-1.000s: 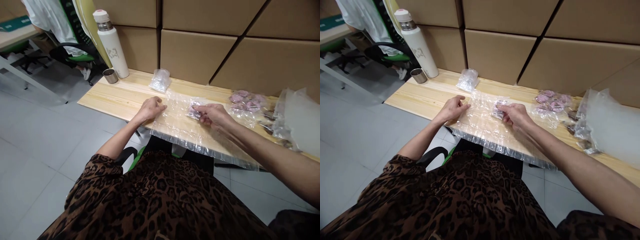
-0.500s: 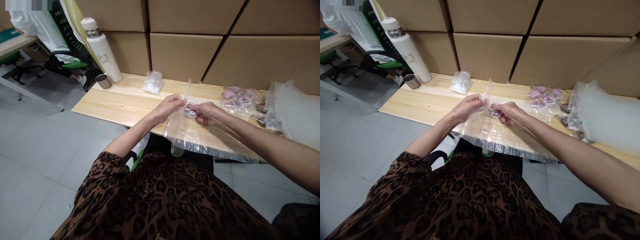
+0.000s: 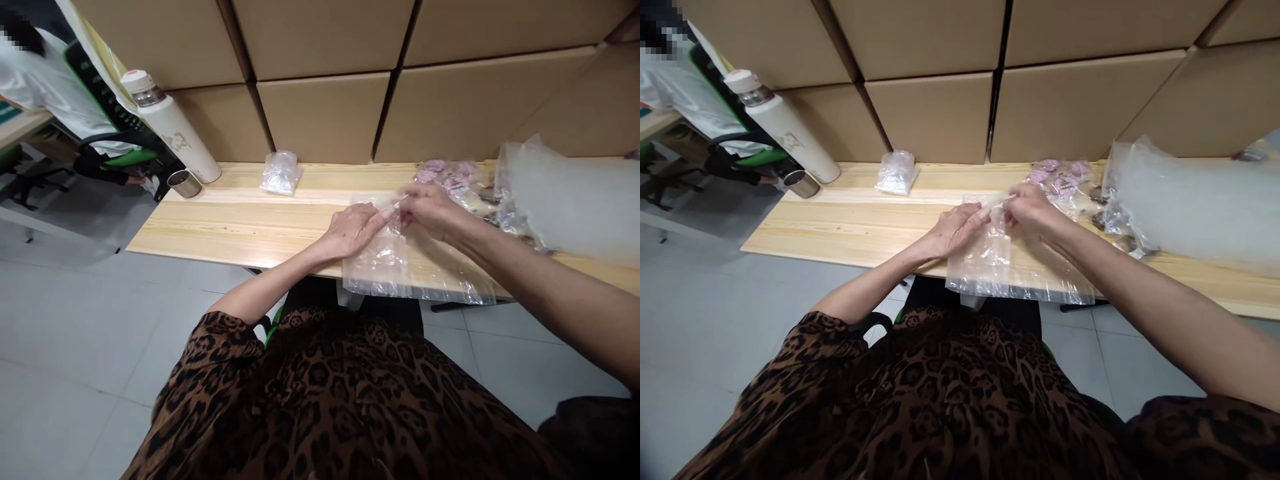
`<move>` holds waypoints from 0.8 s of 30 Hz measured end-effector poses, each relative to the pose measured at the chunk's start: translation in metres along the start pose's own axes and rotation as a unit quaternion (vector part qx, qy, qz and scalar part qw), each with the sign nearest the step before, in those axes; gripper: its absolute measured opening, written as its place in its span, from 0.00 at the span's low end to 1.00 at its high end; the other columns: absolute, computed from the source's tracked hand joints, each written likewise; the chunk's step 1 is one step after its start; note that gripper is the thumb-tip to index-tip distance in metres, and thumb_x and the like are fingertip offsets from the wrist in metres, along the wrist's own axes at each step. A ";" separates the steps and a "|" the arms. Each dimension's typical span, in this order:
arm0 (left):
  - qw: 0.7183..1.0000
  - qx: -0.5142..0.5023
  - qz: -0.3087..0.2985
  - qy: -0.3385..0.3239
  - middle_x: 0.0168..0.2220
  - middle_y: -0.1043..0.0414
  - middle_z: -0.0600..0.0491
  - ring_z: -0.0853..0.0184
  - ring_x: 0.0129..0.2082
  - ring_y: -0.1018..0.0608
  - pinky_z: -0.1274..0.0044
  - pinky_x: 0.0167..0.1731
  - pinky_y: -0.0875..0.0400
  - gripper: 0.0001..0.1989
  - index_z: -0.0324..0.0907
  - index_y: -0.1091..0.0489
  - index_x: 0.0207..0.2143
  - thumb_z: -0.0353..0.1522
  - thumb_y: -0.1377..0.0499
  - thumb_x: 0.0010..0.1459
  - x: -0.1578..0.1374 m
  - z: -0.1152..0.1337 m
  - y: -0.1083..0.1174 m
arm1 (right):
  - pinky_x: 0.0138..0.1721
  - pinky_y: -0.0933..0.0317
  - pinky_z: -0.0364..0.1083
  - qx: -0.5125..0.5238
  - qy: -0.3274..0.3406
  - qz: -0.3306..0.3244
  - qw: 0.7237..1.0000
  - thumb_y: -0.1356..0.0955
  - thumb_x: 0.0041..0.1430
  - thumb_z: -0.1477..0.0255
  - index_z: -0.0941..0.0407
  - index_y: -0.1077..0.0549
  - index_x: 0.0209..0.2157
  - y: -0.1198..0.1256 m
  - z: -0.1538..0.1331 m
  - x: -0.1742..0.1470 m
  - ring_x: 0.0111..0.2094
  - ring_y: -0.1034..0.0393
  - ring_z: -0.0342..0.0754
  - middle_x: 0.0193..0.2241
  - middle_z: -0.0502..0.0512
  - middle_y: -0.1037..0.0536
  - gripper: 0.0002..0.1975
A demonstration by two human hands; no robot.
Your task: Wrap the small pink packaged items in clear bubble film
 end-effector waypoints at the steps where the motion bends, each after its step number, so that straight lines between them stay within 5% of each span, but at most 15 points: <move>1: 0.999 0.034 -0.011 -0.007 0.48 0.17 0.43 0.45 0.65 0.27 0.51 0.75 0.52 0.17 0.44 0.21 0.31 0.46 0.37 0.67 0.000 -0.001 -0.003 | 0.26 0.36 0.45 -0.013 0.070 0.038 0.997 0.26 0.56 0.78 0.53 0.22 0.37 0.011 -0.005 -0.002 0.26 0.32 0.46 0.26 0.51 0.25 0.08; 3: 0.991 0.121 -0.050 -0.028 0.62 0.23 0.42 0.43 0.75 0.38 0.48 0.76 0.59 0.17 0.44 0.20 0.37 0.46 0.40 0.70 -0.001 -0.003 -0.011 | 0.36 0.30 0.48 -0.032 0.197 0.064 0.978 0.27 0.59 0.75 0.52 0.21 0.44 0.020 -0.014 -0.015 0.34 0.27 0.49 0.36 0.53 0.21 0.11; 5: 0.985 0.161 -0.059 -0.033 0.70 0.30 0.41 0.44 0.79 0.43 0.47 0.76 0.60 0.14 0.43 0.21 0.42 0.42 0.42 0.71 -0.001 -0.008 -0.013 | 0.47 0.27 0.52 -0.062 0.245 0.015 0.967 0.28 0.62 0.71 0.52 0.21 0.48 0.010 -0.015 -0.029 0.44 0.25 0.52 0.43 0.56 0.19 0.12; 8: 0.984 0.162 -0.041 -0.054 0.72 0.32 0.40 0.50 0.78 0.41 0.52 0.77 0.54 0.10 0.43 0.24 0.44 0.35 0.44 0.71 -0.003 -0.014 -0.009 | 0.57 0.30 0.58 -0.118 0.201 -0.051 0.971 0.30 0.67 0.66 0.53 0.22 0.45 -0.013 -0.001 -0.039 0.49 0.26 0.57 0.45 0.59 0.19 0.09; 11: 0.990 0.106 0.076 -0.049 0.72 0.35 0.39 0.55 0.77 0.39 0.59 0.76 0.46 0.11 0.43 0.27 0.52 0.33 0.42 0.70 -0.004 -0.021 0.010 | 0.57 0.30 0.56 -0.093 0.145 -0.062 0.983 0.30 0.70 0.59 0.53 0.23 0.40 -0.025 0.015 -0.034 0.49 0.26 0.57 0.43 0.59 0.20 0.12; 15: 0.980 -0.092 0.152 0.084 0.62 0.27 0.40 0.57 0.59 0.22 0.61 0.64 0.30 0.23 0.43 0.34 0.63 0.35 0.39 0.68 -0.003 -0.042 0.021 | 0.54 0.28 0.51 0.053 0.079 -0.092 0.991 0.28 0.68 0.51 0.53 0.25 0.37 -0.031 0.023 -0.027 0.47 0.24 0.52 0.41 0.57 0.19 0.18; 18: 0.960 -0.214 0.139 0.117 0.55 0.23 0.43 0.61 0.48 0.18 0.64 0.55 0.25 0.22 0.43 0.35 0.63 0.36 0.41 0.70 0.001 -0.037 0.011 | 0.54 0.27 0.50 0.150 0.023 -0.122 0.981 0.27 0.69 0.54 0.54 0.25 0.37 -0.033 0.015 -0.030 0.45 0.21 0.51 0.39 0.58 0.17 0.17; 24: 0.969 -0.210 0.098 0.091 0.59 0.25 0.42 0.60 0.58 0.19 0.67 0.59 0.26 0.25 0.40 0.31 0.61 0.25 0.39 0.61 0.021 -0.018 -0.022 | 0.46 0.23 0.48 0.217 -0.039 -0.080 0.972 0.23 0.56 0.77 0.54 0.24 0.34 -0.014 0.011 -0.036 0.38 0.20 0.49 0.33 0.54 0.17 0.08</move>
Point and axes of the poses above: each hand's wrist, its own x-axis towards the middle knuckle, its own y-axis out of the back of the hand, z = x × y, the point moved 6 cm from there along x, towards the middle knuckle
